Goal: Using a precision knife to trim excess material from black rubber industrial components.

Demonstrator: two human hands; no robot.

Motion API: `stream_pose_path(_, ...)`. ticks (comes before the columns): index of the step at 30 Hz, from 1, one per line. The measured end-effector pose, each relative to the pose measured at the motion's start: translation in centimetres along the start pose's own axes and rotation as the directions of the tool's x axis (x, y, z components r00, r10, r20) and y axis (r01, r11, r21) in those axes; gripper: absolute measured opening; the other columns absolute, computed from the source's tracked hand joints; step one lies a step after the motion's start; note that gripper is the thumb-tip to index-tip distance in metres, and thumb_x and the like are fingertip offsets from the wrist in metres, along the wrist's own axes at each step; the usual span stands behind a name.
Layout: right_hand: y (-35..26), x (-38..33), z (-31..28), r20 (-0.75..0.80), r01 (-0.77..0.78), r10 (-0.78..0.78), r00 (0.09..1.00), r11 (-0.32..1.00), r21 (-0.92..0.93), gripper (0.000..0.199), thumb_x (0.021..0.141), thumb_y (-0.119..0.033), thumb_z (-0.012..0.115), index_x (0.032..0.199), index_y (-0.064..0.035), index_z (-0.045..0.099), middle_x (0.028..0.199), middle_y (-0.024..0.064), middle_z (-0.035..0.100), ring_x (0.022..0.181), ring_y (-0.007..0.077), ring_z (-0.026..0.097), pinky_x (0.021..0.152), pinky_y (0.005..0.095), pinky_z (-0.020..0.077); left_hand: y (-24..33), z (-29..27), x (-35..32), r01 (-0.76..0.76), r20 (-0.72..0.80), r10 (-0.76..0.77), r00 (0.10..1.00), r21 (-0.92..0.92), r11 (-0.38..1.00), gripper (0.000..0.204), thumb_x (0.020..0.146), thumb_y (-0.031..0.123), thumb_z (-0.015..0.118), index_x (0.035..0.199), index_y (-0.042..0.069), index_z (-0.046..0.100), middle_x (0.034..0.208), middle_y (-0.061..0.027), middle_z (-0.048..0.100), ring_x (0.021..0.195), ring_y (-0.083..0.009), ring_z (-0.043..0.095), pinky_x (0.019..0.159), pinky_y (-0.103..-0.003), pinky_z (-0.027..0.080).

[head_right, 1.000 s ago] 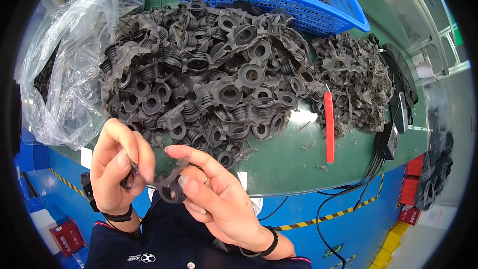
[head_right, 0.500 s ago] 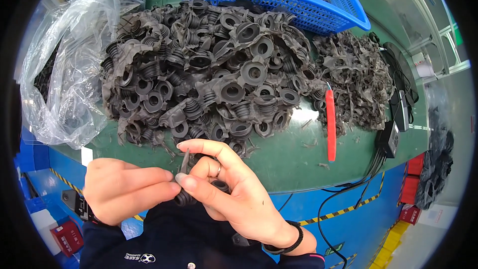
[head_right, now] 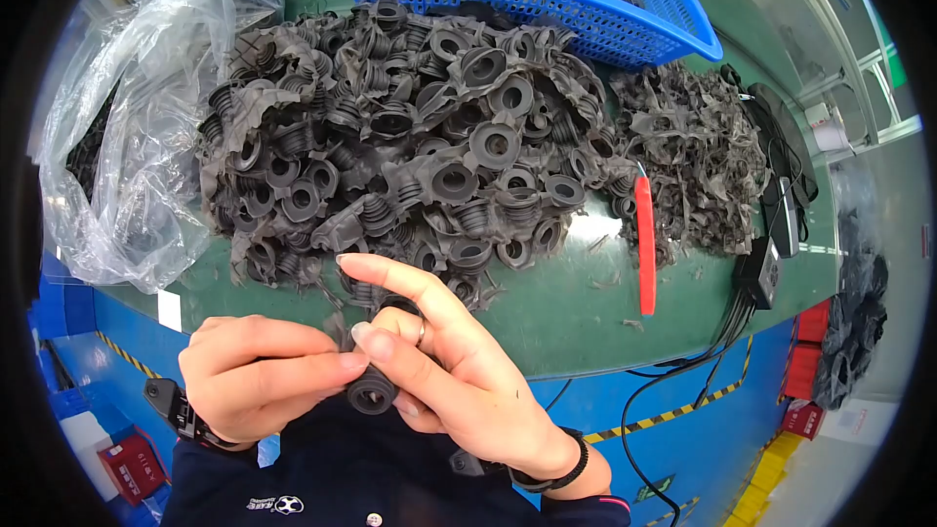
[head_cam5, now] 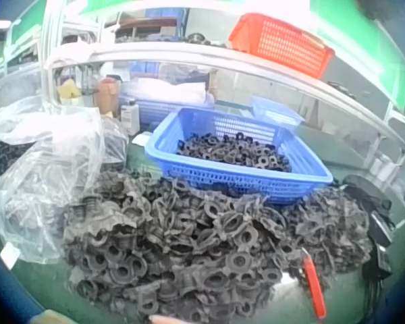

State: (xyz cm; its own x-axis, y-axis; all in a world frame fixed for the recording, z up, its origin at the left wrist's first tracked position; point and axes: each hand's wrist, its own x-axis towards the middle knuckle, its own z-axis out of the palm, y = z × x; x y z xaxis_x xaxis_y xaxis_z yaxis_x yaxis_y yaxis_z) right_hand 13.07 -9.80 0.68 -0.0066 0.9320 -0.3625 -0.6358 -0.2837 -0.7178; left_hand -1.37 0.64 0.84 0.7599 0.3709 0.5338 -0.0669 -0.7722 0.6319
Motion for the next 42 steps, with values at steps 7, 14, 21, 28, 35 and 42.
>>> stream_pose_path(7,0.6,0.1,0.1,-0.228,0.238,-0.598,0.768,0.598,-0.766,0.041,0.076,-0.003,0.056,0.115,0.0004,0.041,0.078,0.0038,0.053,0.064,0.0099,0.047,0.058,0.0219,0.0396,-0.1,0.0,0.0,-0.099,-0.022,0.119,0.993,0.427,0.899,0.024,0.055,-0.005,0.067,0.076,0.004,0.059,0.070,-0.0047,0.059,0.053,-0.0158,0.055,0.042,-0.023,0.042)
stream_pose_path(14,1.6,-0.5,1.0,0.188,0.343,-0.835,0.517,0.001,-0.939,0.032,0.057,0.003,0.072,0.087,-0.0039,0.063,0.082,0.0030,0.048,0.046,0.0056,0.047,0.038,0.0168,0.0366,0.5,0.9,-0.5,-0.122,-0.122,0.220,0.968,0.539,0.834,0.017,0.055,-0.004,0.065,0.069,0.003,0.058,0.066,-0.0061,0.056,0.050,-0.0157,0.053,0.042,-0.021,0.041)
stream_pose_path(21,1.8,0.5,0.7,0.241,0.326,-0.790,0.564,-0.056,-0.944,0.026,0.056,0.004,0.069,0.080,-0.0032,0.063,0.076,0.0025,0.051,0.057,0.0126,0.050,0.045,0.0218,0.0404,-1.2,0.9,-0.5,-0.110,-0.065,0.175,0.982,0.552,0.826,0.011,0.062,0.002,0.060,0.073,0.003,0.059,0.068,-0.0048,0.056,0.053,-0.0122,0.052,0.042,-0.020,0.038)
stream_pose_path(28,2.2,0.0,0.9,0.018,0.346,-0.817,0.577,0.224,-0.911,0.023,0.060,0.003,0.071,0.081,-0.0021,0.063,0.084,0.0054,0.047,0.056,0.0091,0.051,0.046,0.0202,0.0394,-0.3,2.0,-0.5,0.102,-0.224,-0.053,0.973,0.214,0.972,0.020,0.058,-0.002,0.064,0.077,0.003,0.060,0.070,-0.0064,0.057,0.053,-0.0153,0.055,0.044,-0.022,0.044)
stream_pose_path(35,1.3,-0.4,0.8,0.008,0.329,-0.764,0.645,0.268,-0.905,0.023,0.058,0.001,0.071,0.079,-0.0065,0.065,0.081,0.0032,0.048,0.058,0.0100,0.051,0.048,0.0203,0.0396,0.3,0.5,-0.3,-0.058,-0.103,0.098,0.990,0.336,0.940,0.023,0.055,-0.007,0.063,0.075,0.002,0.058,0.067,-0.0072,0.058,0.051,-0.0154,0.054,0.044,-0.022,0.043)
stream_pose_path(42,2.1,-0.3,0.5,0.486,0.336,-0.766,0.420,-0.366,-0.868,0.035,0.048,0.004,0.070,0.082,-0.0021,0.064,0.080,0.0020,0.052,0.054,0.0115,0.047,0.047,0.0216,0.0370,0.7,1.0,-0.1,-0.049,-0.110,0.130,0.985,0.546,0.836,0.020,0.059,-0.010,0.060,0.074,0.002,0.057,0.067,-0.0054,0.056,0.050,-0.0129,0.050,0.044,-0.020,0.037)
